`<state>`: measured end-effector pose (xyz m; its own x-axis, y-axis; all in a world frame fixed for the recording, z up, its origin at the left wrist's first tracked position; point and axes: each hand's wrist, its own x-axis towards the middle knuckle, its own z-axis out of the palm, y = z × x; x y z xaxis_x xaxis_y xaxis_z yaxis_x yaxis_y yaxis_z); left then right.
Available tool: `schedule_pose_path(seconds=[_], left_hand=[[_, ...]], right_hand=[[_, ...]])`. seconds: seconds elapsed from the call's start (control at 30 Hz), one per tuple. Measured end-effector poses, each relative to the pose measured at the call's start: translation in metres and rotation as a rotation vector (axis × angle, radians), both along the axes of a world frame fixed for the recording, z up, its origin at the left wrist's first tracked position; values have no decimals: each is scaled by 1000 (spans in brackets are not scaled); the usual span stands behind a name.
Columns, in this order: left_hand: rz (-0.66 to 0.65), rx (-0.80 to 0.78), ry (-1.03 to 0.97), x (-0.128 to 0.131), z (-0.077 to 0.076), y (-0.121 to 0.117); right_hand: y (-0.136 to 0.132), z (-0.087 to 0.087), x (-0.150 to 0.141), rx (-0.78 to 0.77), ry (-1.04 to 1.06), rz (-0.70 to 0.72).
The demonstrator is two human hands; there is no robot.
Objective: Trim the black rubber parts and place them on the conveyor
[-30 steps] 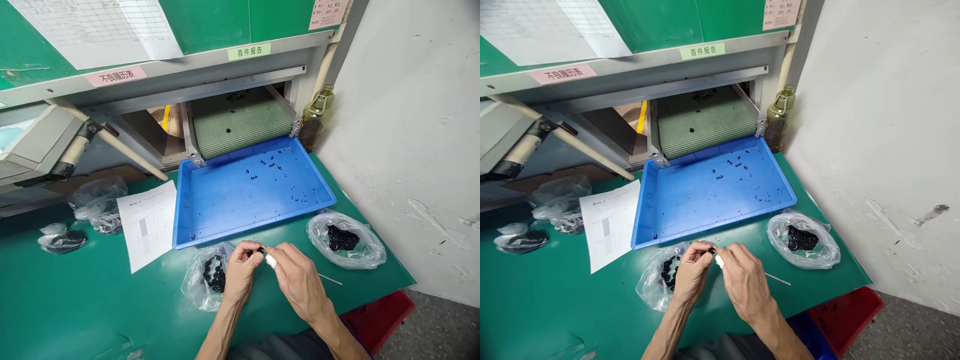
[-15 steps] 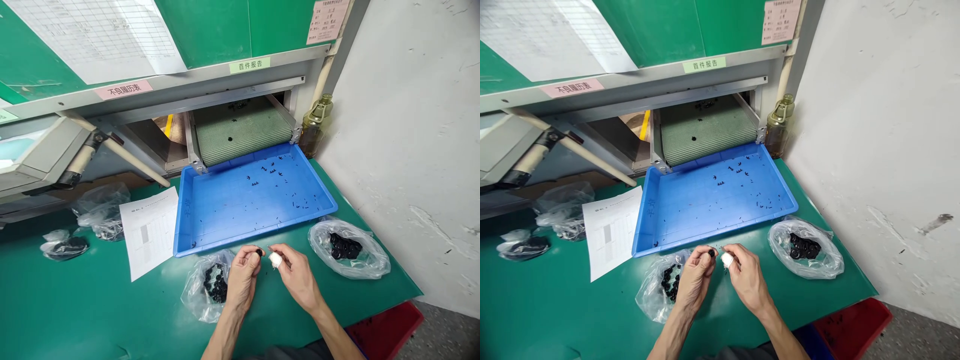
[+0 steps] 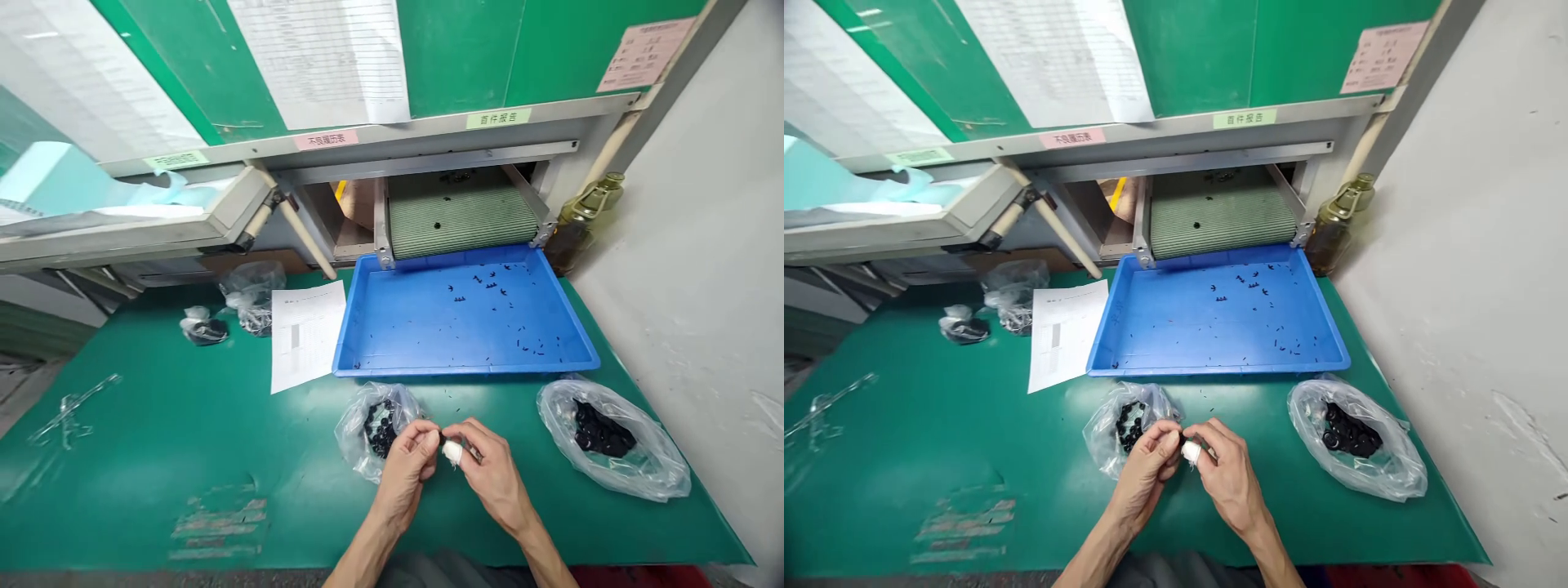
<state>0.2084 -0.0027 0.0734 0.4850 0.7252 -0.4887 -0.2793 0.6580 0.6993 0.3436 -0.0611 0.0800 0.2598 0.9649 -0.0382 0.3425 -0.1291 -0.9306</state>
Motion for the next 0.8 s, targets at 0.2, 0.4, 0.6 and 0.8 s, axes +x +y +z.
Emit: schedule_pose_path(seconds=[0.2, 0.4, 0.6, 0.8], left_hand=[[232, -26, -42, -46, 12, 5], [441, -123, -133, -66, 6, 11], [443, -182, -287, -69, 8, 7], [448, -192, -357, -71, 9, 8]], right_hand=[[-4, -3, -2, -83, 22, 29], [-18, -22, -3, -194, 30, 106], [-32, -37, -2, -285, 74, 120], [-38, -47, -8, -312, 293, 97]])
